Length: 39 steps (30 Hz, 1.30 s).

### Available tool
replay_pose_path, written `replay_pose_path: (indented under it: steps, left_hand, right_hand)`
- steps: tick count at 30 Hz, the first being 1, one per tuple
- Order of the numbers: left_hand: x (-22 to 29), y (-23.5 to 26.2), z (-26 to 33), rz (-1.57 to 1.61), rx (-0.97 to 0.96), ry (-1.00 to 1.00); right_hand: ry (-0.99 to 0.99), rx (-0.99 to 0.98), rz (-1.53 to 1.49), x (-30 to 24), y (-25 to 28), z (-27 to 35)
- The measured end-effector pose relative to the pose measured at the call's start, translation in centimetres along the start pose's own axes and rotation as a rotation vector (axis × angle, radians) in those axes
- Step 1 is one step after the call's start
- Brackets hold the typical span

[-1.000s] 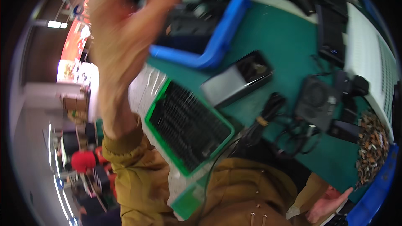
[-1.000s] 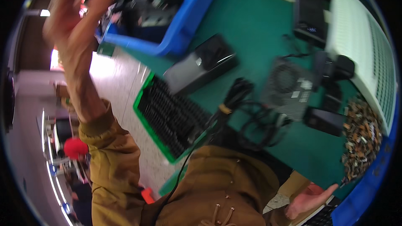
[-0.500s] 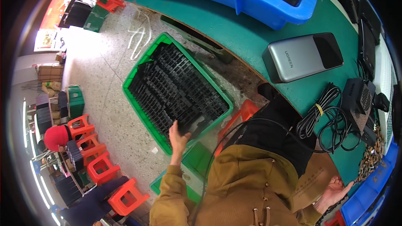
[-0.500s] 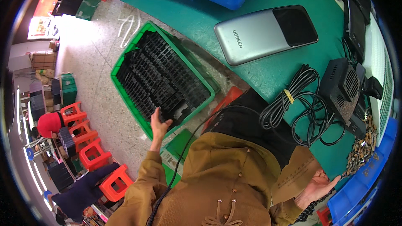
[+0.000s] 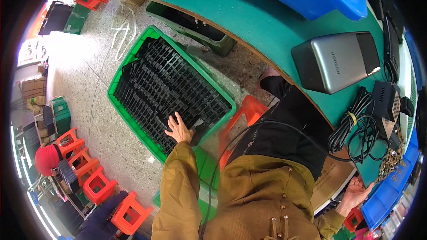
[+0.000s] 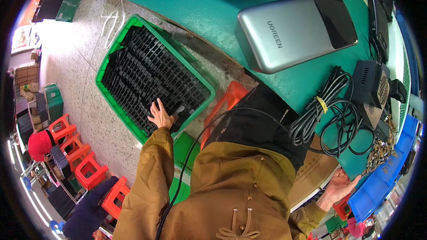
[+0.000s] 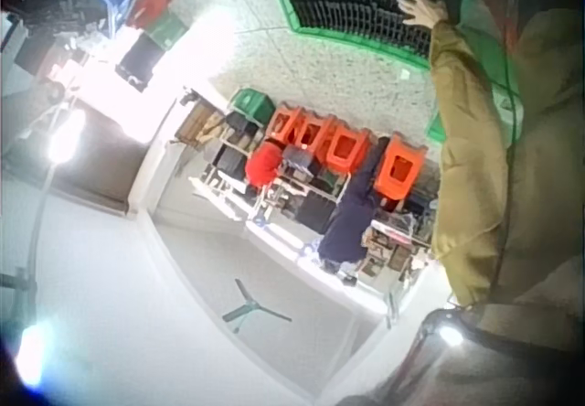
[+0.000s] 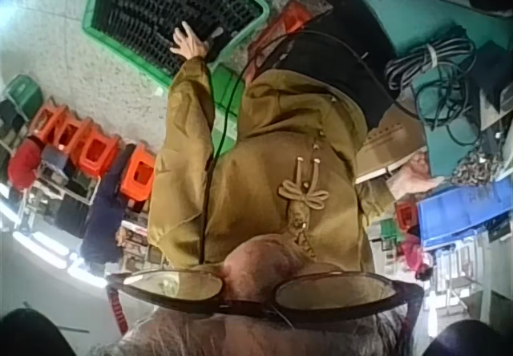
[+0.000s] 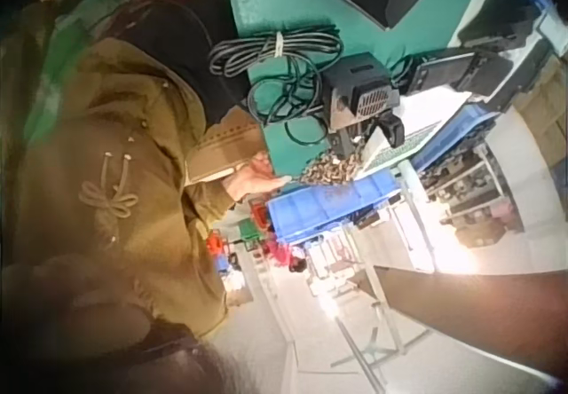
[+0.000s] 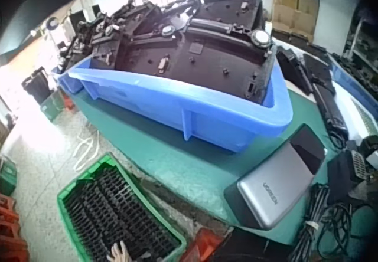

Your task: The person assembles electronic device housings by hand, inserting small green components into them, then organizing the assembled housings into a storage tray.

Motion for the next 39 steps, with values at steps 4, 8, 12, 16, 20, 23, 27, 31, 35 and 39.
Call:
replay_pose_path:
  steps: [4,8,12,16,20,23,27,31,35,39]
  left_hand:
    - [0.9,0.8,-0.9,0.002,0.014,-0.019]
    - [1.0,0.1,-1.0,0.011,0.082,-0.047]
    - [0.6,0.4,-1.7,-0.131,0.042,-0.105]
    - [-0.7,-0.3,-2.6,-0.283,0.119,-0.191]
    - [-0.9,0.2,-3.3,-0.232,0.122,-0.237]
    - [0.0,0.1,-1.6,-0.19,0.158,-0.156]
    - [0.3,0.3,-2.4,-0.25,0.104,-0.156]
    - [0.4,-0.1,-3.5,-0.35,0.095,-0.194]
    - [-2.1,-0.8,-6.2,-0.235,0.087,-0.303]
    - [-2.5,0.3,-6.4,-0.141,0.092,-0.445]
  right_hand:
    - [0.059,0.014,0.006,0.3,0.2,-0.3]
    - [-0.012,-0.1,-0.013,0.0,-0.8,0.4]
    - [0.069,0.154,-0.008,0.4,-2.0,0.7]
    - [0.065,0.173,-0.021,0.4,-2.7,1.0]
    - [0.079,0.17,0.015,0.5,-3.0,1.3]
    - [0.077,0.179,-0.004,0.3,-2.4,1.1]
    - [0.043,0.06,0.001,-0.2,-0.1,0.0]
    - [0.03,0.007,0.03,-0.4,-0.3,0.3]
    - [0.064,0.134,0.036,0.1,-1.4,0.5]
    - [0.053,0.129,0.043,-0.1,-0.9,0.1]
Point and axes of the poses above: each hand's wrist, its own z-axis away from the middle knuckle, its own y-axis out of the back of the hand, x = y × z, the point moved 1 cm from there along -z, towards the middle knuckle, and after that the axes turned 3 degrees about -z, right-handed, at the moved point
